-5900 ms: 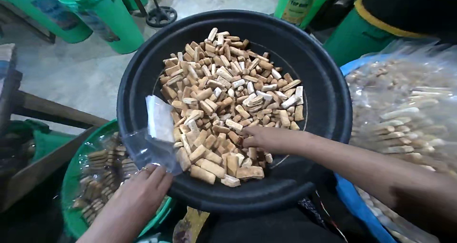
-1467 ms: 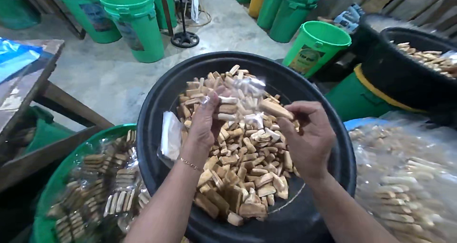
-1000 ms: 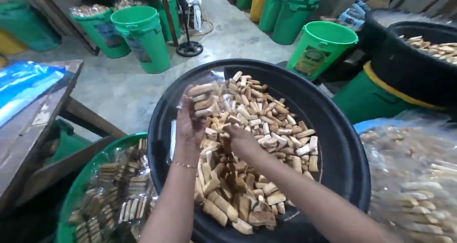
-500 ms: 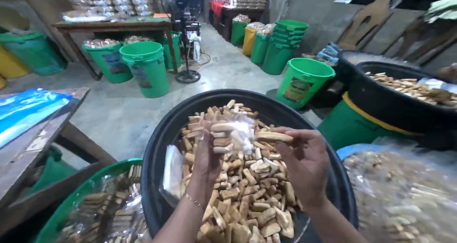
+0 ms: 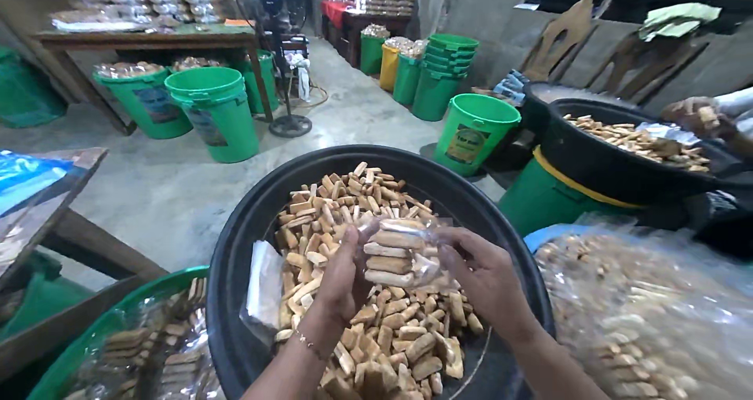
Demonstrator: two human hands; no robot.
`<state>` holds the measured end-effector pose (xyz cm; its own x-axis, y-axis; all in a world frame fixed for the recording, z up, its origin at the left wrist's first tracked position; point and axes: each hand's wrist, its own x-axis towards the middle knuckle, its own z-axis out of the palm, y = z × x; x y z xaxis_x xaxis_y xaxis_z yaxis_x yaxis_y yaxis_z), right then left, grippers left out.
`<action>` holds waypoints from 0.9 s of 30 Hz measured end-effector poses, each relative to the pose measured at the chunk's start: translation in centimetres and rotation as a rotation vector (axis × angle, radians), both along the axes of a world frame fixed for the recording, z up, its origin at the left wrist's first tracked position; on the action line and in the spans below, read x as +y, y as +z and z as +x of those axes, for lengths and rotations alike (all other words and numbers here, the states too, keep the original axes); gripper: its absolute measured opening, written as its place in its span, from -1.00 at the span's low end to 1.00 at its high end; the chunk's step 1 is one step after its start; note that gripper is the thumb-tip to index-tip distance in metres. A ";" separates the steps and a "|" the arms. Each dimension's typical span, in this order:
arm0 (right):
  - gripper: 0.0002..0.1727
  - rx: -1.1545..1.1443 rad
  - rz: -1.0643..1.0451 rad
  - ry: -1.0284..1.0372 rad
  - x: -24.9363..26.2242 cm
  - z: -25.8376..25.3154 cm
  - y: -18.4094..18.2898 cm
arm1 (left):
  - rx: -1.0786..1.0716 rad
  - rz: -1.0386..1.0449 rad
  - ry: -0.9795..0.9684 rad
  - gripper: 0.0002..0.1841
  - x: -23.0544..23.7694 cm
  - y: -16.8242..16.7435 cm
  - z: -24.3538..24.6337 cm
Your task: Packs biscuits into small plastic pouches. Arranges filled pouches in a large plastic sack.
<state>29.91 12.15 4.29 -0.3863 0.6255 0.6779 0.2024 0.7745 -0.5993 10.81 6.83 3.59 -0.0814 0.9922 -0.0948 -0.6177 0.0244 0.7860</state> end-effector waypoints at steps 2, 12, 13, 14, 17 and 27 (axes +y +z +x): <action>-0.66 -0.049 0.050 -0.032 -0.2 0.2 -0.4 | -0.028 0.077 -0.051 -0.32 0.2 -0.3 -0.4; -0.72 -0.200 -0.482 0.355 -0.4 1.7 0.4 | 0.252 0.088 -0.008 -0.24 0.7 -0.5 -0.5; -0.74 -0.263 -0.577 0.400 -0.7 1.7 0.7 | 0.309 0.085 -0.015 -0.23 0.8 -0.6 -0.4; -0.74 -0.317 -0.643 0.436 -1.0 1.7 0.7 | 0.372 0.084 -0.025 -0.24 0.8 -0.6 -0.4; -0.69 -0.312 -0.643 0.456 -1.0 2.7 0.2 | 0.468 -0.006 -0.007 -0.31 0.9 -0.2 -0.9; -0.49 -0.481 -0.548 0.212 -1.7 3.8 -0.5 | 0.591 0.058 -0.161 -0.67 1.3 -0.5 0.8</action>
<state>33.73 10.48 3.79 -0.7103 0.7037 0.0183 0.4184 0.4429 -0.7929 11.59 8.10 3.11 0.0476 0.9986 -0.0250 -0.0695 0.0282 0.9972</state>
